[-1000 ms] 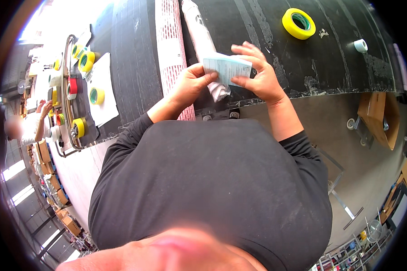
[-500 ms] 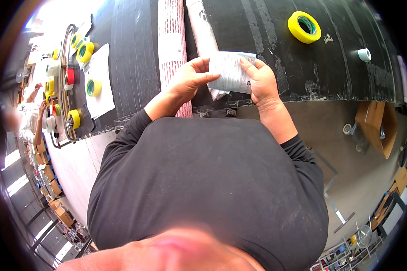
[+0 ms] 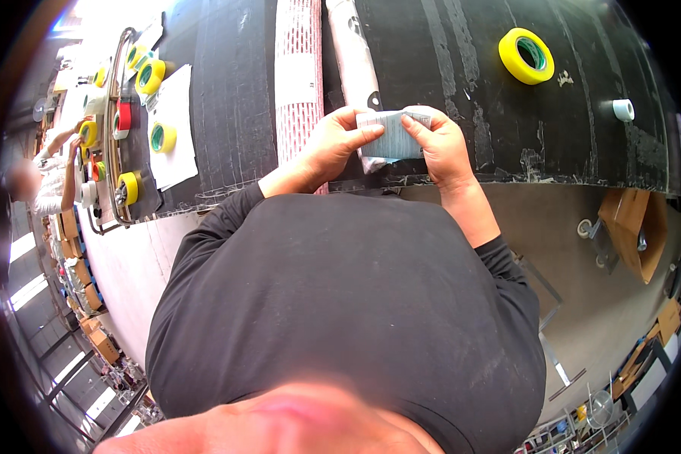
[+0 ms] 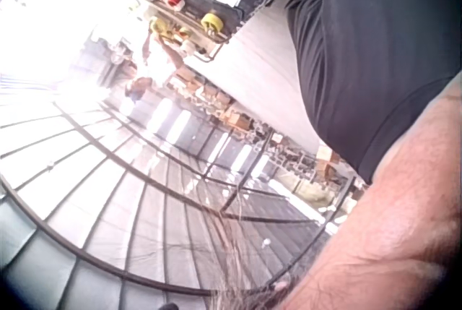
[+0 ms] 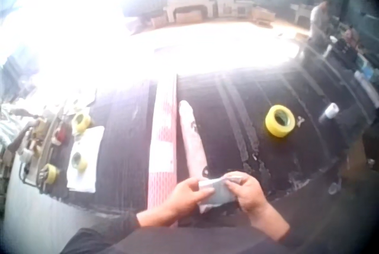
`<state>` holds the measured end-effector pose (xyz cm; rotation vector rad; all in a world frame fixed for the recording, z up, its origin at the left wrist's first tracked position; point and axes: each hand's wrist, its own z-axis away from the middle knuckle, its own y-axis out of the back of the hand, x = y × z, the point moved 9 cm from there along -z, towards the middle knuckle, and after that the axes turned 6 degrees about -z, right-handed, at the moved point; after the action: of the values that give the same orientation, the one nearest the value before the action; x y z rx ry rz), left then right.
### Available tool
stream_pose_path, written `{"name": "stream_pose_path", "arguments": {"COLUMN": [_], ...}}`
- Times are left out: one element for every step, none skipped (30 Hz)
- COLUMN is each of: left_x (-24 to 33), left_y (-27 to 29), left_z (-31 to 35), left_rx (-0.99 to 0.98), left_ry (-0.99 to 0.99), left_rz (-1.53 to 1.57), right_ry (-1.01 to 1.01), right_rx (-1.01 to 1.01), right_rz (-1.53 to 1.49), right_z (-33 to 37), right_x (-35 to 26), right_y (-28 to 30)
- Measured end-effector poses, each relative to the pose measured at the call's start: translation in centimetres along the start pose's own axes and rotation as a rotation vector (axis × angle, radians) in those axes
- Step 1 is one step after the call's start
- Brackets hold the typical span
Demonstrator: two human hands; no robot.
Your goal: The person handles a red metal frame and places it on a workbench. They then pick up a roll of pink bubble wrap and place it on the table. The person retrieves a roll of white tape and a stack of light blue labels, arranging them on the table alongside the bubble wrap and other packing materials.
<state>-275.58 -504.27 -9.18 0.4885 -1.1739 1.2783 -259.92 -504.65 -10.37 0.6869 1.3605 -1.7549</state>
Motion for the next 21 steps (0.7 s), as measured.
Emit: {"name": "stream_pose_path", "arguments": {"left_x": [0.0, 0.1, 0.2, 0.3, 0.5, 0.7, 1.4, 1.8, 2.8, 3.9, 5.0, 6.2, 6.9, 7.7, 8.4, 9.1, 9.2, 9.2, 8.4, 7.4, 6.8], "left_y": [0.1, 0.1, 0.4, 0.7, 1.1, 1.4, 1.5, 2.1, 2.3, 2.6, 3.4, 4.3, 5.5, 6.6, 7.3, 8.1, 8.6, 8.3, 8.5, 8.7, 8.2], "left_z": [0.0, 0.0, 0.0, 0.0, -0.1, -0.1, 0.1, 0.0, 0.2, 0.5, 0.3, 0.2, 0.0, -0.2, -0.4, -0.8, -1.5, -1.9, -2.8, -3.6, -4.4], "left_rx": [0.026, 0.052, 0.095, 0.121, 0.147, 0.173, 0.199, 0.236, 0.297, 0.356, 0.391, 0.418, 0.433, 0.446, 0.438, 0.426, 0.396, 0.347, 0.316, 0.284, 0.243], "left_ry": [-0.025, -0.05, -0.071, -0.09, -0.109, -0.127, -0.146, -0.172, -0.173, -0.174, -0.273, -0.36, -0.376, -0.392, -0.394, -0.398, -0.342, -0.312, -0.245, -0.178, -0.152], "left_rz": [0.031, 0.061, 0.066, 0.046, 0.026, 0.008, -0.066, -0.134, -0.187, -0.241, -0.315, -0.288, -0.187, -0.085, -0.033, 0.023, 0.028, 0.042, 0.035, 0.028, 0.023], "right_ry": [0.008, 0.017, 0.025, 0.003, -0.019, -0.043, -0.075, -0.069, -0.06, -0.051, -0.05, -0.036, -0.085, -0.134, -0.158, -0.222, -0.166, -0.106, -0.045, 0.16, 0.202], "right_rx": [-0.001, -0.002, -0.003, -0.02, -0.037, -0.052, -0.053, -0.065, -0.079, -0.091, -0.091, -0.079, -0.08, -0.081, -0.168, -0.139, -0.124, -0.109, -0.147, -0.259, -0.291], "right_rz": [0.024, 0.047, 0.067, 0.072, 0.076, 0.083, 0.119, 0.167, 0.215, 0.263, 0.211, 0.242, 0.338, 0.433, 0.626, 0.701, 0.935, 1.167, 1.217, 1.192, 1.133], "right_z": [-0.1, -0.2, -0.3, -0.4, -0.7, -0.7, -0.7, -0.7, -0.9, -0.9, -0.7, -0.3, 0.2, 0.7, 0.7, 1.4, 1.9, 2.2, 2.5, 2.7, 2.8], "right_x": [-0.1, -0.1, -0.2, 0.0, 0.2, 0.3, 0.2, 0.1, -0.1, -0.4, -1.2, -2.0, -2.3, -2.5, -2.2, -2.4, -3.2, -3.8, -3.8, -4.0, -3.5], "right_y": [-0.1, -0.2, -0.3, -0.4, -0.6, -0.7, -0.8, -0.7, -0.4, -0.2, -0.1, 0.5, 1.4, 2.9, 4.8, 6.0, 6.9, 7.3, 6.7, 5.3, 4.4]}}
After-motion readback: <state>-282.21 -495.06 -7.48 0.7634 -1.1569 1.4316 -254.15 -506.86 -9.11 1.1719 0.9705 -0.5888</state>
